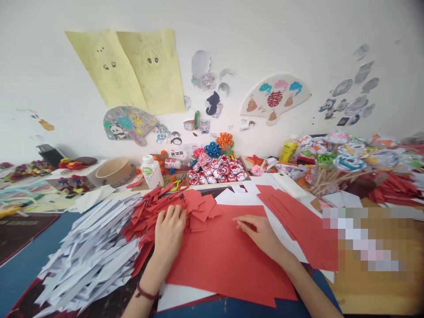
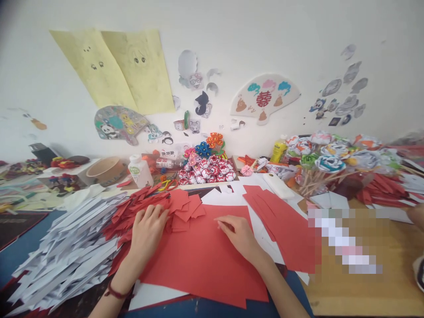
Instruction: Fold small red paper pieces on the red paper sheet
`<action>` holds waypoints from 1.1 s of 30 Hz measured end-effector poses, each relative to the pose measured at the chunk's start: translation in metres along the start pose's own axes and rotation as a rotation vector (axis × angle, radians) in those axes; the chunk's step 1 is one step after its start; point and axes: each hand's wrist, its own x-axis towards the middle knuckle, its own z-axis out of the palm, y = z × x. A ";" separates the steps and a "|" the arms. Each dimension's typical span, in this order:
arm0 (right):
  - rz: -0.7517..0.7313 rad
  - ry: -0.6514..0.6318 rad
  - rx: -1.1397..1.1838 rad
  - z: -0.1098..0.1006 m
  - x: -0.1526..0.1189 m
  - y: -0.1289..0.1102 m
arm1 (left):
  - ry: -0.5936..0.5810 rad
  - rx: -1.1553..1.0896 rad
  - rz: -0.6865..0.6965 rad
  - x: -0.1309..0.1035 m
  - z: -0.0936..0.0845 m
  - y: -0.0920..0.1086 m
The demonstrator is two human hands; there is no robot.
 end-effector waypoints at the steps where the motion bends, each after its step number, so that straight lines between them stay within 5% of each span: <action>1: 0.003 -0.002 -0.012 0.000 0.000 0.001 | 0.006 0.011 -0.006 0.000 0.001 -0.001; 6: -0.081 0.091 -0.107 0.002 0.000 0.004 | 0.233 -0.021 -0.128 0.003 0.000 0.001; 8: -0.143 0.195 -0.212 0.002 0.000 0.000 | 0.294 -0.103 -0.047 0.002 -0.003 0.012; 15: -0.443 0.179 -0.552 0.000 -0.015 -0.021 | 0.138 -0.323 0.406 -0.007 -0.003 0.062; 24: -0.361 0.027 -0.527 0.001 -0.039 -0.005 | -0.172 -0.462 0.369 -0.008 0.004 0.066; 33: -0.276 -0.096 -0.426 -0.004 -0.039 -0.006 | -0.172 -0.545 0.538 -0.009 0.008 0.070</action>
